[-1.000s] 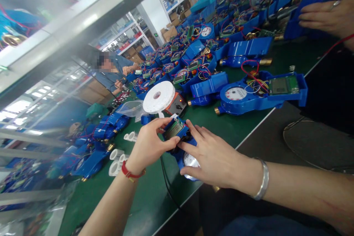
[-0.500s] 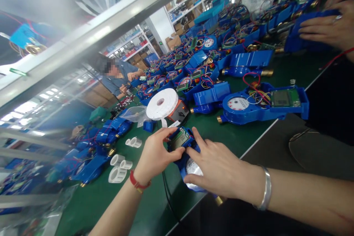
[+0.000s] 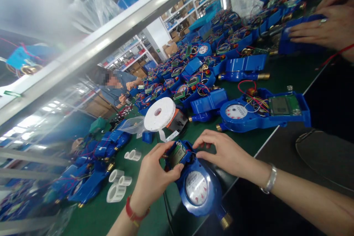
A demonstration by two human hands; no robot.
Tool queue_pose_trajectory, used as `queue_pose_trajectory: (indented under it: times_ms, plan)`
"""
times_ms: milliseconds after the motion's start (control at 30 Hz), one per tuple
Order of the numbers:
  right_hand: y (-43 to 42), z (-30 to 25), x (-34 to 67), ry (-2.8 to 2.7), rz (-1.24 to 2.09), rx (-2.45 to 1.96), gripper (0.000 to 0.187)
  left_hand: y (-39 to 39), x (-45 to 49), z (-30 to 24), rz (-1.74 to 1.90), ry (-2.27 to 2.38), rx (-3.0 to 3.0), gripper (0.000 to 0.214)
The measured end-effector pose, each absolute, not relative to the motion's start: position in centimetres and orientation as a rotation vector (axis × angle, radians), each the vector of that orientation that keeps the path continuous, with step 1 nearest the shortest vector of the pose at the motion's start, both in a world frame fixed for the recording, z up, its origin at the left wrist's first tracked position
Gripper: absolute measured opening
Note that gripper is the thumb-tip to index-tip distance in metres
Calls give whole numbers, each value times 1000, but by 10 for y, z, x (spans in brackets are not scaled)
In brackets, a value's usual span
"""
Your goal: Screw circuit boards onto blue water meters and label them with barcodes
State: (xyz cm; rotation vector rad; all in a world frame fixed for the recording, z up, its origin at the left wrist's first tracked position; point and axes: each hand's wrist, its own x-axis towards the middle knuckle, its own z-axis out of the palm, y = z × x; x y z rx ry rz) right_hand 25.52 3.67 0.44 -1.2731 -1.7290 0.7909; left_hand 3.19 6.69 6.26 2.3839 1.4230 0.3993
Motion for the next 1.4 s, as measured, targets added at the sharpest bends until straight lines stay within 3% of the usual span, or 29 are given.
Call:
queue_pose_trajectory:
  times_ms: [267,467,600,700,833,867,1000,1400]
  plan:
    - [67,10,230,-1886,799,-1352,10,67,33,60,455,1423,2370,48]
    - [99,14,219,-2111,968,-1400,54,70,33,60,446,1426,2348,46]
    - [121,24,216,-2332,1147,-1275,21,72,30,59,426,1459,2328,46]
    - [118,26,222,-2332,1138,-1277,25,71,29,59,420,1466,2338,47]
    - [90,21,245,-2120,971,-1325,57,69,30,59,412,1461,2356,47]
    - [81,19,252,-2051,920,-1332,56,69,30,59,413,1460,2357,47]
    - [50,6,271,-1880,771,-1295,16,69,31,59,404,1475,2357,48]
    - [28,2,249,-2129,478,-1123,26,67,31,58,409,1492,2345,47]
